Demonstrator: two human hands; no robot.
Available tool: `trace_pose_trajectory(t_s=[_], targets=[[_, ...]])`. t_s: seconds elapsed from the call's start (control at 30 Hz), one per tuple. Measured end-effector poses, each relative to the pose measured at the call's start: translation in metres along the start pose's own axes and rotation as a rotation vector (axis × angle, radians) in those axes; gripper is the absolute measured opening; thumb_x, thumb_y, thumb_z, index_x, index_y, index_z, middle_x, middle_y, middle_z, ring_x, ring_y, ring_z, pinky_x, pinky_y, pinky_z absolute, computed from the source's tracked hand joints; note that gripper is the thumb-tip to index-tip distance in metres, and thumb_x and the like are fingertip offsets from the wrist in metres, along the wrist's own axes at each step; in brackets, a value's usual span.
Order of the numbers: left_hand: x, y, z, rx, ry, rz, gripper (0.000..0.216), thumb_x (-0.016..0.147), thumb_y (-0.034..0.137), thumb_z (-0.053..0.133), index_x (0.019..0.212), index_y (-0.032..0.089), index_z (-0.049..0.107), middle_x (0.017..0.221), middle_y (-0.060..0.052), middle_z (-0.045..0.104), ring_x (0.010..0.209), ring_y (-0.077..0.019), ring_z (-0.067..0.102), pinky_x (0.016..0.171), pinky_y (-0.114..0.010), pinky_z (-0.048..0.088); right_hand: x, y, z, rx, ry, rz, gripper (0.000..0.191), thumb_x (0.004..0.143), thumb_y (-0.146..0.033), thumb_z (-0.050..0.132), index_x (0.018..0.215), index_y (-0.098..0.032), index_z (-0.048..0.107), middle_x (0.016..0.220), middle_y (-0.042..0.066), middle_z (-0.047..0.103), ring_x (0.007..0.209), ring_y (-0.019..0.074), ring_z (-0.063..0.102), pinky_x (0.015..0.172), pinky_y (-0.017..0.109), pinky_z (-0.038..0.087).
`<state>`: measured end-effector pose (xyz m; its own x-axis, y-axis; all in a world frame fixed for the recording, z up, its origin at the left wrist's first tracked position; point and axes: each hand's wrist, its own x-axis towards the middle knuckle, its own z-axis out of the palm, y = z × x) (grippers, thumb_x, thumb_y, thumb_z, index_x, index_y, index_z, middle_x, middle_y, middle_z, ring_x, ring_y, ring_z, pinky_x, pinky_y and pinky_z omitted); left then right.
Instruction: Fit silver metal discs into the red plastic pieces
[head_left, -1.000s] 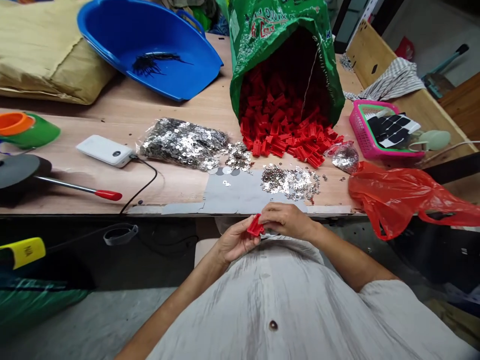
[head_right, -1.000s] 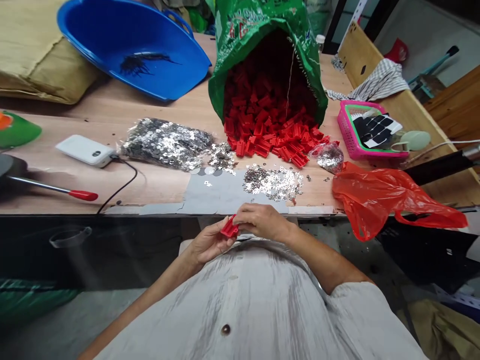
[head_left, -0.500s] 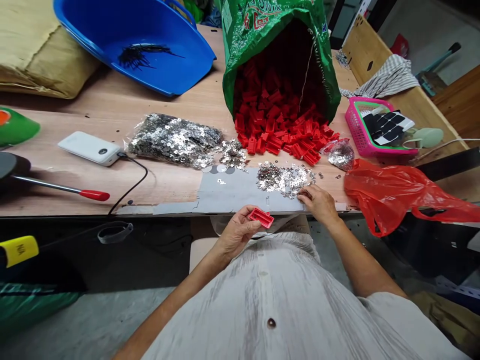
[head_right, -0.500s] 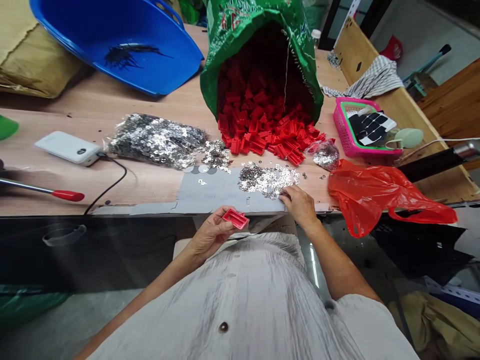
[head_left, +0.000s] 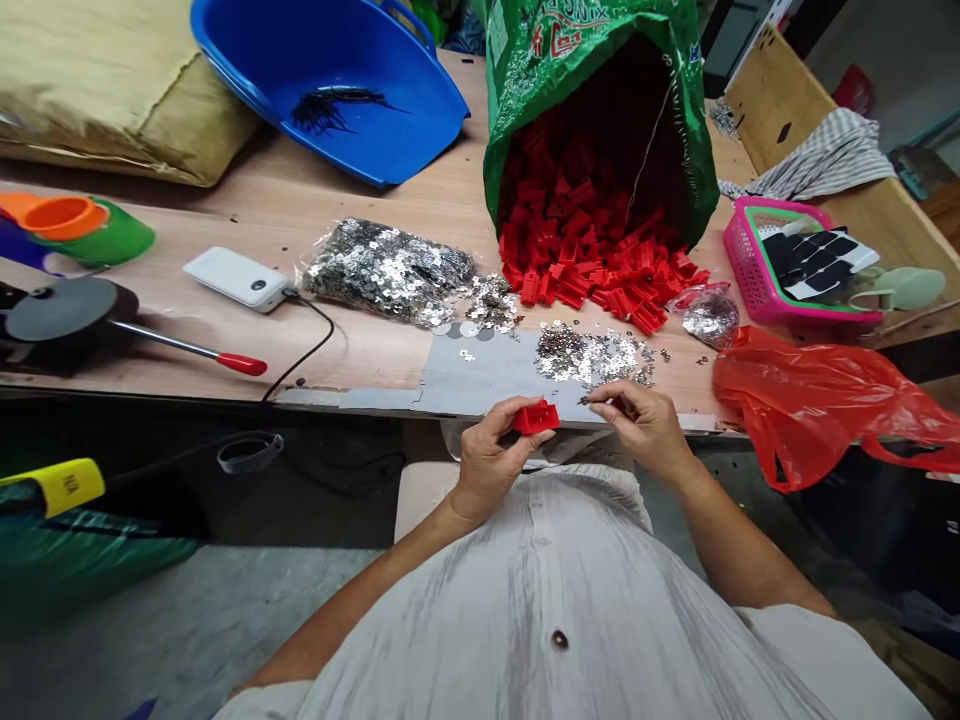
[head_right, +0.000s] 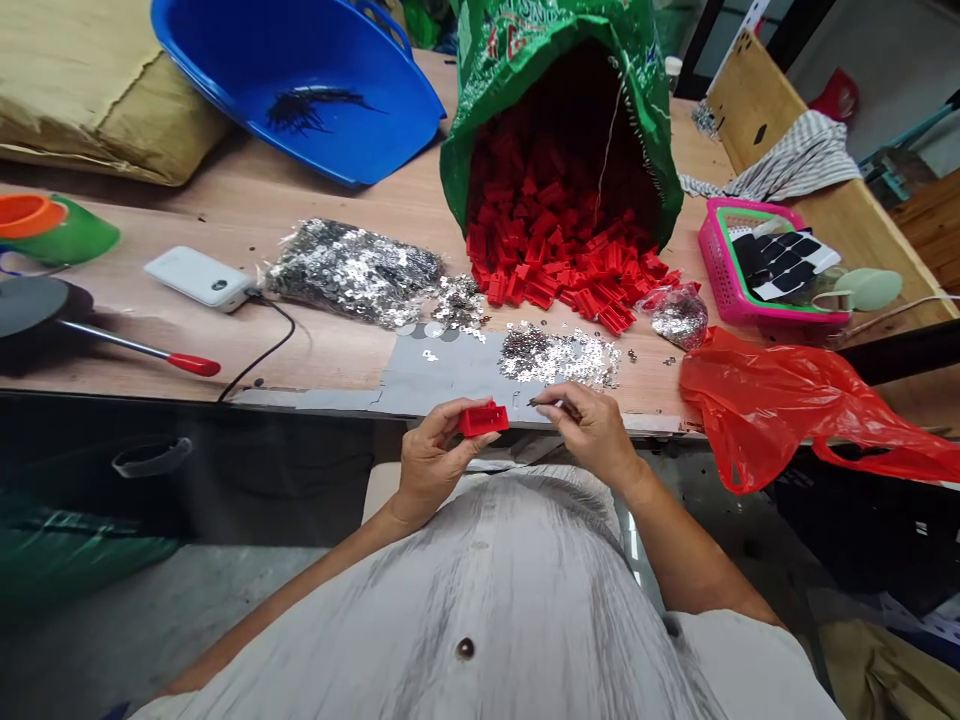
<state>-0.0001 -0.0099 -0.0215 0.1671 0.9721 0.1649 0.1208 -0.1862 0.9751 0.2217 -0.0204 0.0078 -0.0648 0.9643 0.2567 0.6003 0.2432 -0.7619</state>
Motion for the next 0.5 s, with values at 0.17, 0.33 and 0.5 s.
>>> trace_pose_trajectory(t_s=[0.17,0.33,0.5], targets=[[-0.001,0.001,-0.001,0.263,0.025,0.289,0.040,0.078,0.025,0.075,0.117,0.022,0.064,0.113,-0.006,0.073,0.097,-0.0193,0.072,0.088,-0.030,0.058,0.001,-0.019,0.017,0.021,-0.048,-0.219,0.012,0.094,-0.020,0.056,0.101,-0.023,0.066,0.091,0.005,0.071,0.086,0.0176,0.066,0.077,0.030,0.053],[0.000,0.005,0.001,0.307,0.026,0.443,0.041,0.079,0.018,0.073,0.119,0.021,0.062,0.114,-0.008,0.073,0.100,-0.0192,0.071,0.091,-0.030,0.058,-0.001,-0.017,0.030,0.003,-0.052,-0.312,0.020,0.095,-0.016,0.052,0.109,-0.023,0.065,0.096,0.007,0.070,0.091,0.0187,0.066,0.080,0.033,0.054],[-0.002,0.004,0.003,0.292,0.056,0.446,0.042,0.079,0.017,0.073,0.119,0.021,0.063,0.114,-0.008,0.073,0.099,-0.0197,0.072,0.090,-0.031,0.059,-0.002,-0.016,0.033,0.053,-0.068,-0.273,0.020,0.096,-0.018,0.051,0.108,-0.024,0.066,0.094,0.007,0.068,0.090,0.0187,0.064,0.078,0.034,0.053]])
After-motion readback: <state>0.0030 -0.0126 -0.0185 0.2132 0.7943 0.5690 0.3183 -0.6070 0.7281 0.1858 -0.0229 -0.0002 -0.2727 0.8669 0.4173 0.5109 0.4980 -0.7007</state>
